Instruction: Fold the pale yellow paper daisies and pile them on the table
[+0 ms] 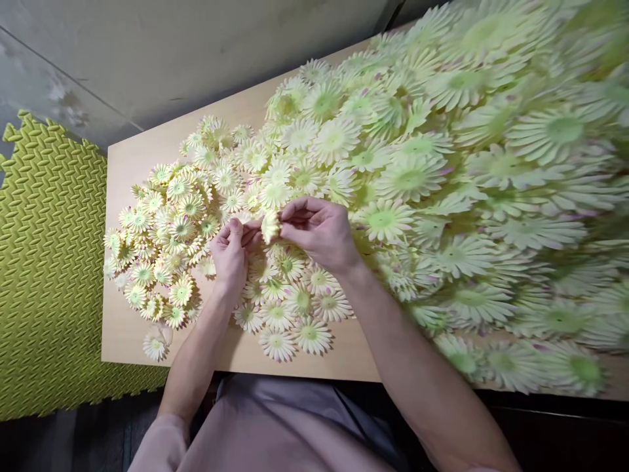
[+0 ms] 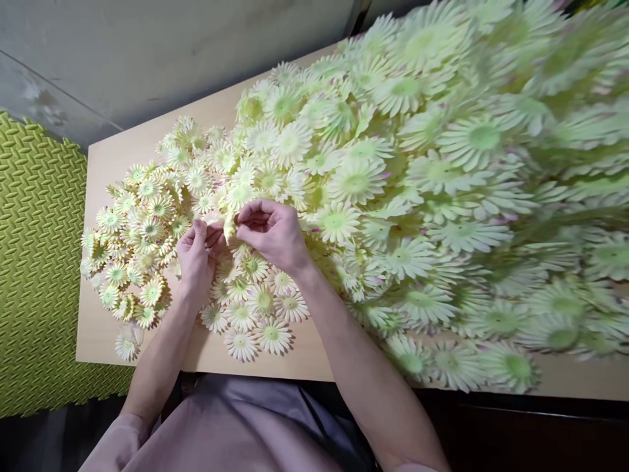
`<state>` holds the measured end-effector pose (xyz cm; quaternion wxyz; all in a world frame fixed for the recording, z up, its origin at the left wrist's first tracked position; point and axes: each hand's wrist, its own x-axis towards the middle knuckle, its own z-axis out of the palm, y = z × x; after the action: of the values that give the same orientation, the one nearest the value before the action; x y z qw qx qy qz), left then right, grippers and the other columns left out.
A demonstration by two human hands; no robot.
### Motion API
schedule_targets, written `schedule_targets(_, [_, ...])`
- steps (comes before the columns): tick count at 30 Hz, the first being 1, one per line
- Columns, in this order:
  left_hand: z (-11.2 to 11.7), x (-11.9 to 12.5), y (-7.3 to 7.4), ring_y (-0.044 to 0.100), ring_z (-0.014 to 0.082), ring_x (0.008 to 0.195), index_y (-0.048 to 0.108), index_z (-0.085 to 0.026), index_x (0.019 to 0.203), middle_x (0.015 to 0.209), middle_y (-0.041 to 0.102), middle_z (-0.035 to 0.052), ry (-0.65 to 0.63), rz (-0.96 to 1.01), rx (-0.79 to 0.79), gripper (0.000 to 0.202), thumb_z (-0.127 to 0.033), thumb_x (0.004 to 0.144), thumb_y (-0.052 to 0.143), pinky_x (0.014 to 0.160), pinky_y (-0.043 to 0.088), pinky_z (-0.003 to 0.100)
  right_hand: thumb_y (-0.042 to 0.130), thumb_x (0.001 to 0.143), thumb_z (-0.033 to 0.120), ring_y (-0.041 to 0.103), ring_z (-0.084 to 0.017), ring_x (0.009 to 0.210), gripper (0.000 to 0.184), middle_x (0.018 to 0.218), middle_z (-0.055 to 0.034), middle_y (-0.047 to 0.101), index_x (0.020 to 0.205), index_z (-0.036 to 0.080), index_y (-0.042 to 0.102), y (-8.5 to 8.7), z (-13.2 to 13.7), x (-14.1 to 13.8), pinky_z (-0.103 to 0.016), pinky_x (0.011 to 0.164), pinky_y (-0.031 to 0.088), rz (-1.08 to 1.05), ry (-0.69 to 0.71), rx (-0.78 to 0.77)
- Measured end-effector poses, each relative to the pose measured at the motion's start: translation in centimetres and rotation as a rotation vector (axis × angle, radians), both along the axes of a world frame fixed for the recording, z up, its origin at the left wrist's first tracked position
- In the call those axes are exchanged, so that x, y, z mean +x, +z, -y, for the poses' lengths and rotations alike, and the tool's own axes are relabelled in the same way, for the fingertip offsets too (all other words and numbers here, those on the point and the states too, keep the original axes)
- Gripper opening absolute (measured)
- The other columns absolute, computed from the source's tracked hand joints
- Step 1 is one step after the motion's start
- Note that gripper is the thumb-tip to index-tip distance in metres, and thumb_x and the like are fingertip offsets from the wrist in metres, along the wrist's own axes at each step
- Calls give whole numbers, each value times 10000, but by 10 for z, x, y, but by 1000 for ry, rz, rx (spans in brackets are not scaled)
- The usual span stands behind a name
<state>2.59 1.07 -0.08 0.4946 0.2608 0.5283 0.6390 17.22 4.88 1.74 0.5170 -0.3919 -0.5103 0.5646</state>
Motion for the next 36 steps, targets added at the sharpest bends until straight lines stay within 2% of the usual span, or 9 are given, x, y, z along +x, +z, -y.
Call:
schedule_targets(3, [1, -1, 7, 732, 148, 879, 702, -181, 812, 914, 764, 71, 23, -20, 85, 344, -524, 820, 684, 823, 580, 316, 797, 655, 195, 672, -159, 668, 143, 740, -22, 708, 745, 211, 687, 3, -3, 6, -308, 646, 625, 24, -64, 13])
schedule_targets(5, [3, 0, 9, 735, 160, 935, 702, -196, 821, 943, 770, 65, 25, -47, 128, 274, -470, 830, 696, 877, 576, 345, 786, 666, 188, 678, -165, 676, 123, 739, -26, 713, 742, 218, 693, 4, -3, 7, -316, 657, 630, 18, -54, 20])
schedule_targets(11, [3, 3, 6, 711, 125, 849, 764, -234, 869, 974, 769, 54, -89, -181, 142, 187, -395, 775, 772, 770, 563, 264, 820, 651, 219, 708, -163, 691, 175, 760, -12, 728, 766, 200, 690, 0, 1, -1, -315, 693, 645, -62, 75, -44])
schedule_targets(18, [0, -4, 4, 713, 160, 964, 800, -254, 843, 1065, 768, 79, -135, -126, 103, 191, -416, 742, 791, 793, 572, 278, 829, 654, 224, 719, -166, 682, 186, 751, -17, 734, 742, 193, 667, 0, 0, -2, -307, 681, 649, -57, 12, -48])
schedule_targets(20, [1, -5, 5, 713, 130, 856, 800, -260, 856, 1006, 775, 65, -122, -102, 63, 198, -401, 716, 815, 722, 571, 248, 821, 665, 220, 719, -167, 686, 174, 754, -21, 736, 744, 195, 668, 1, 1, -3, -301, 668, 648, -55, 2, -46])
schedule_targets(23, [1, -5, 7, 665, 90, 660, 797, -243, 832, 807, 758, 30, -129, -76, 8, 218, -406, 691, 831, 615, 555, 222, 823, 666, 241, 720, -171, 704, 177, 767, -27, 738, 750, 195, 675, 2, 2, -4, -305, 675, 647, -24, 4, -41])
schedule_targets(25, [2, -4, 8, 638, 83, 606, 791, -223, 787, 740, 734, 20, -137, -61, -8, 236, -432, 685, 828, 573, 545, 216, 822, 674, 269, 721, -175, 712, 181, 773, -31, 739, 750, 194, 676, 3, 3, -4, -313, 686, 648, -5, 4, -33])
schedule_targets(32, [1, -7, 10, 681, 115, 676, 791, -247, 890, 847, 760, 32, -171, -21, -38, 303, -397, 637, 866, 619, 578, 238, 827, 667, 276, 713, -173, 697, 191, 759, -28, 734, 744, 194, 672, 3, 3, -5, -304, 657, 635, 12, 11, -4])
schedule_targets(36, [-1, -9, 9, 688, 112, 724, 793, -230, 859, 914, 764, 53, -179, 36, -10, 307, -485, 690, 812, 627, 561, 217, 818, 660, 208, 710, -166, 701, 172, 759, -21, 728, 754, 190, 675, 0, 3, -4, -288, 654, 626, 30, 10, 20])
